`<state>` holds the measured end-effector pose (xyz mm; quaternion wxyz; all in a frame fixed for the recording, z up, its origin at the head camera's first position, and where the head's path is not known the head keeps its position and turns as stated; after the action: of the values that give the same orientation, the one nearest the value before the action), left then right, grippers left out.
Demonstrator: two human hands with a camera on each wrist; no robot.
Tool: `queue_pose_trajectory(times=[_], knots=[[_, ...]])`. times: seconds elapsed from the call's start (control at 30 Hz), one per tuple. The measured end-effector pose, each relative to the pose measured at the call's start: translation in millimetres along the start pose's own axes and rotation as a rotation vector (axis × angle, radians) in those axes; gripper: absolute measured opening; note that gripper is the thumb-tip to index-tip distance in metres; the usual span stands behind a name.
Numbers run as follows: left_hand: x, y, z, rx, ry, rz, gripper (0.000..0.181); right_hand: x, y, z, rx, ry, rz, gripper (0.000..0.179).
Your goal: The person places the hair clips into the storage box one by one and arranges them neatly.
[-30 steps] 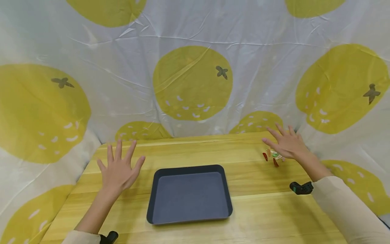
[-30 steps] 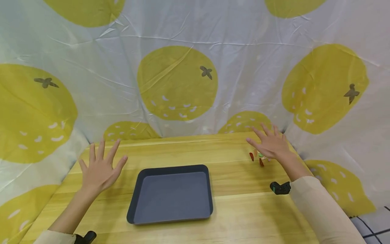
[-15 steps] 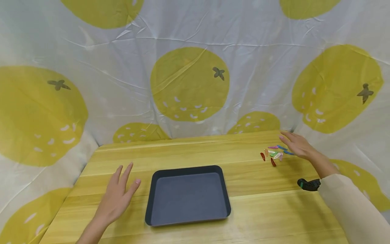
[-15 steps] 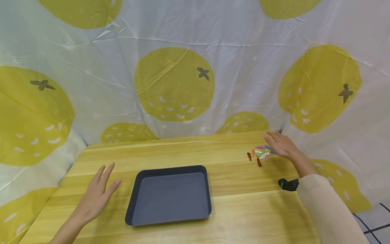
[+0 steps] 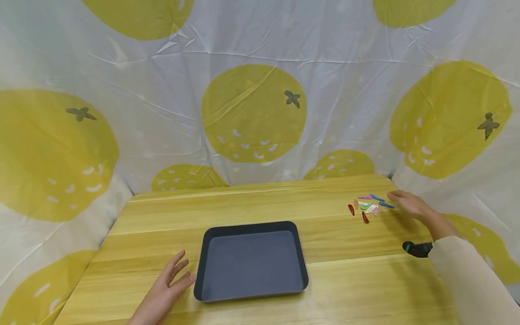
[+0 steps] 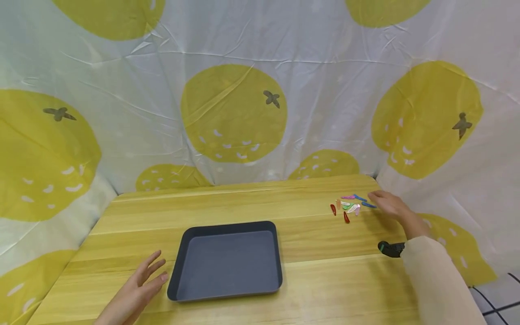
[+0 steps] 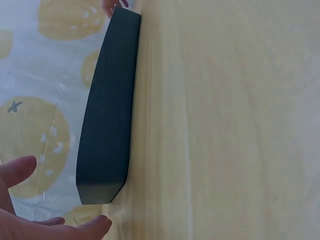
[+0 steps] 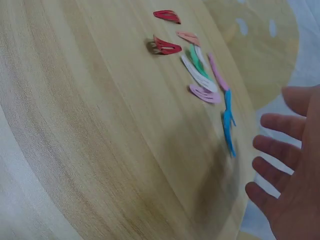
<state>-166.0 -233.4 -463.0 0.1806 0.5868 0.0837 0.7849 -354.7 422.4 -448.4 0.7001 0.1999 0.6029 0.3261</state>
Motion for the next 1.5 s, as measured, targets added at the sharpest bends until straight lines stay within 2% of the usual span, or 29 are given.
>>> queue_pose_trajectory(times=[0.17, 0.3, 0.47, 0.57, 0.77, 1.0, 1.27, 1.5], knots=[[-15.7, -7.4, -0.2, -0.010, 0.040, 0.076, 0.077, 3.6, -7.4, -2.9, -0.001, 0.090, 0.023, 0.056], [-25.5, -14.0, -2.9, -0.064, 0.073, 0.134, 0.079, 7.5, -11.3, -6.5, 0.019, 0.121, 0.062, 0.049], [-30.5, -21.8, -1.2, -0.142, 0.061, 0.229, 0.086, 10.0, -13.9, -11.5, 0.077, 0.155, 0.091, 0.042], [-31.2, -25.6, -0.4, -0.150, 0.045, 0.248, 0.087, 9.5, -16.5, -13.5, 0.112, 0.183, 0.113, 0.036], [-31.0, -27.8, -2.3, -0.082, 0.052, 0.170, 0.079, 4.1, -17.6, -13.1, 0.173, 0.215, 0.148, 0.021], [-27.5, -33.4, 0.8, -0.069, 0.044, 0.206, 0.075, 5.7, -16.9, -14.4, 0.151, 0.144, 0.139, 0.010], [-27.7, -36.7, 3.1, -0.019, 0.046, 0.211, 0.073, 4.8, -18.7, -12.6, 0.087, 0.116, 0.085, 0.008], [-29.3, -36.1, 5.5, 0.070, 0.037, 0.258, 0.070, -5.2, -16.6, -16.0, 0.061, 0.146, 0.025, 0.023]])
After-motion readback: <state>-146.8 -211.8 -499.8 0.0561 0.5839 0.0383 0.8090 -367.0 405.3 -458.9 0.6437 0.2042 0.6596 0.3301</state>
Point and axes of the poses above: each hand's wrist, its own z-axis away from the middle knuckle, its own y-axis out of the back of the hand, x = y × z, the point moved 8 cm from there along -z, towards the middle knuckle, and after that the axes turned 12 degrees about -z, right-handed, at the moved point
